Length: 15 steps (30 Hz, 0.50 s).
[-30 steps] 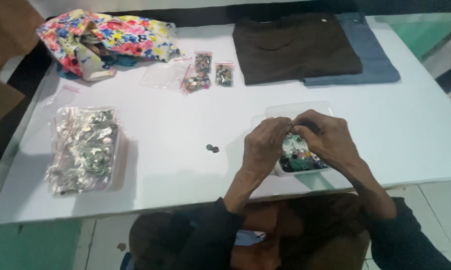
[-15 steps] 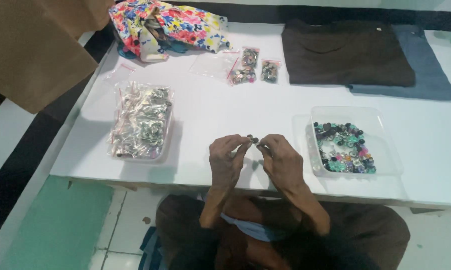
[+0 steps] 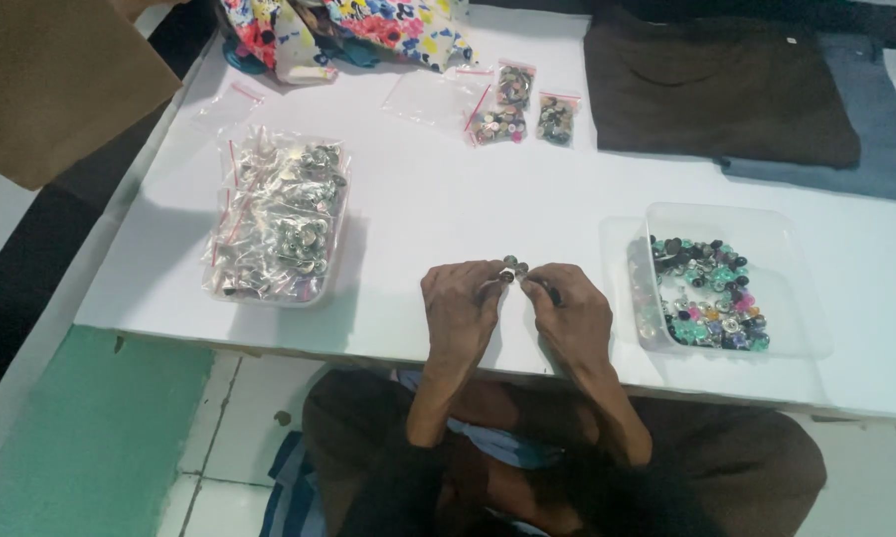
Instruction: Sorting small buttons from a bulk container and placing them into individual plastic bags
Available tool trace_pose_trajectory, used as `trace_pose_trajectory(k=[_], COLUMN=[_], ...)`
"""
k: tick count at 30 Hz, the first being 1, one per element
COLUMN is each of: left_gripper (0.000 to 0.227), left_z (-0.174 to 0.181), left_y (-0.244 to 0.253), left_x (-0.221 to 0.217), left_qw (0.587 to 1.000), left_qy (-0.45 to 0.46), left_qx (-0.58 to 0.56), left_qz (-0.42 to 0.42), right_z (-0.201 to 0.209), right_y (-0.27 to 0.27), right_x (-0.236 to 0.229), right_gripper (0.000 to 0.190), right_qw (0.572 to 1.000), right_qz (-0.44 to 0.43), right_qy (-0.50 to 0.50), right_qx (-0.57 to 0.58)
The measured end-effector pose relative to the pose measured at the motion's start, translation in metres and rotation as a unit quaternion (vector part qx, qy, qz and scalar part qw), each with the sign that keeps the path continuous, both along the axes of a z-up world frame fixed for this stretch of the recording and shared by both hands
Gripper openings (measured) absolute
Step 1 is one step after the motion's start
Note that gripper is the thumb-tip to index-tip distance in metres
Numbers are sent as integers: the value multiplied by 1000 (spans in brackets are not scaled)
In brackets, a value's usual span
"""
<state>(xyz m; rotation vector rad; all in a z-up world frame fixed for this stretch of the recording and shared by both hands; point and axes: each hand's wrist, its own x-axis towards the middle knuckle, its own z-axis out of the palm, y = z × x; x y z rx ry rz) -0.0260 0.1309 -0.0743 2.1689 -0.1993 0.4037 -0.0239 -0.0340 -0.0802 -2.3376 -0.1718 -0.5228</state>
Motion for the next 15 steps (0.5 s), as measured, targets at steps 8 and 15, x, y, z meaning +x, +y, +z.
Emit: trace_pose_trajectory(k=[8,15], left_gripper=[22,23], left_z=[-2,-15], left_y=[-2,-3], left_x=[3,12], left_qw=[999,999], left_qy=[-27,-20], left_qx=[-23,-27], left_qz=[0,-12], right_z=[0,-8], right_y=[-2,-9], right_x=[2,7], right_gripper=[11,18], right_qw=[999,997], right_qz=[14,22], right_qy=[-1,-13], right_qx=[45,67])
